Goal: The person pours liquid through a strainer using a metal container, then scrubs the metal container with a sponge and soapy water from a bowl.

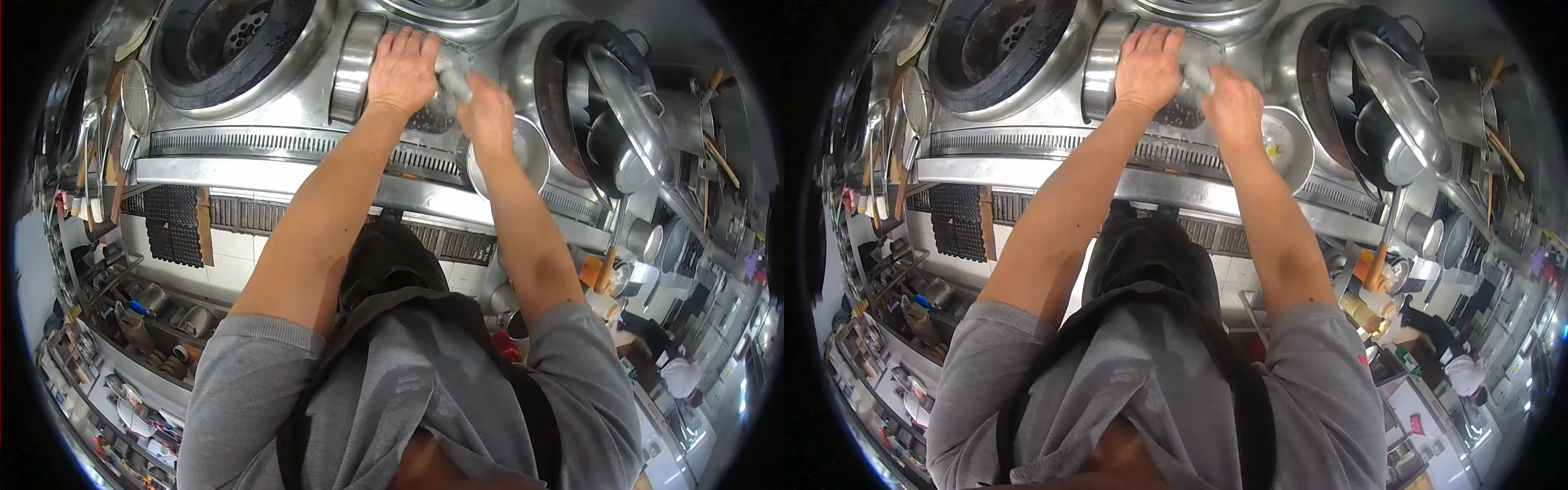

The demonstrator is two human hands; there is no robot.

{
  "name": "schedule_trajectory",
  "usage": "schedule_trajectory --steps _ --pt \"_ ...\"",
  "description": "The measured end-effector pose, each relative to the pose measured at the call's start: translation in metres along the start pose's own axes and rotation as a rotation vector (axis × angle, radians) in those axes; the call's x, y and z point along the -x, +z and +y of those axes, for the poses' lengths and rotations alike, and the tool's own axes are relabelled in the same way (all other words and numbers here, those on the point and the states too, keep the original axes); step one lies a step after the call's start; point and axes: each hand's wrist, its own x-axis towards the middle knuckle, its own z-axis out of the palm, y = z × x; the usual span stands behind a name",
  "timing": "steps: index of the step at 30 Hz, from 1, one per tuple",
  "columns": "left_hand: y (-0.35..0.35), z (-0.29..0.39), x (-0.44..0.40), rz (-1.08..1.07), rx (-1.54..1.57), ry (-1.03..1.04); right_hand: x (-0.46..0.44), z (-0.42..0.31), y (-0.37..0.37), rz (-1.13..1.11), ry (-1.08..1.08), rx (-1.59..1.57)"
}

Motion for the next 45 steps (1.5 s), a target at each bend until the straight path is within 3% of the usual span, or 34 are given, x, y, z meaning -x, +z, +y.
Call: schedule_trajectory --steps 5,11,14,17,24,26,29,32,33,35,36,38,39,40,41,42,45 --pt "0.003 0.001 -0.001 0.016 0.050 0.001 -0.031 0.003 -0.003 0.046 0.054 0.019" --pt "0.002 0.000 -0.002 0.025 0.031 0.006 0.010 0.004 0.004 0.096 0.017 -0.025" --pt "0.002 0.002 -0.001 0.011 0.018 0.019 -0.028 0.002 -0.001 0.064 0.122 0.004" --pt "0.002 0.003 -0.001 0.025 0.032 0.015 -0.039 0.004 0.001 0.057 0.083 0.059" --pt "0.003 0.003 0.000 0.080 0.026 0.077 0.086 0.015 0.016 0.023 0.144 -0.096" --pt "-0.001 0.003 -0.001 -0.015 -0.016 0.034 0.089 0.025 0.003 0.059 0.148 -0.113" --pt "-0.016 0.009 -0.004 -0.052 0.011 0.039 0.103 0.031 -0.020 0.253 0.282 -0.153" --pt "-0.015 0.006 -0.001 -0.076 -0.015 0.085 0.135 0.042 -0.017 0.187 0.556 -0.195" --pt "-0.016 0.007 -0.002 -0.080 -0.060 0.114 0.156 0.048 -0.007 0.146 0.648 -0.340" --pt "-0.020 0.004 -0.003 -0.161 -0.007 0.135 0.198 0.027 -0.007 0.108 0.760 -0.077" --pt "-0.020 0.004 0.000 -0.164 -0.030 0.108 0.216 0.019 -0.021 -0.027 0.963 -0.362" --pt "-0.001 -0.002 -0.001 -0.093 -0.061 0.223 0.278 0.003 -0.020 0.081 0.925 -0.139" --pt "0.007 -0.006 0.003 -0.059 -0.174 0.232 0.294 -0.021 -0.043 0.080 1.100 -0.234" --pt "-0.010 0.000 -0.005 -0.208 -0.180 0.225 0.324 -0.022 -0.037 0.089 1.124 -0.196" --pt "0.056 -0.032 0.002 0.120 -0.198 0.327 0.355 -0.023 -0.032 0.099 1.148 -0.158" --pt "0.016 -0.012 -0.008 -0.096 -0.256 0.253 0.379 -0.031 -0.038 0.159 1.204 -0.120" --pt "-0.030 0.003 -0.020 -0.265 -0.225 0.189 0.447 -0.062 -0.032 0.209 1.333 -0.077"
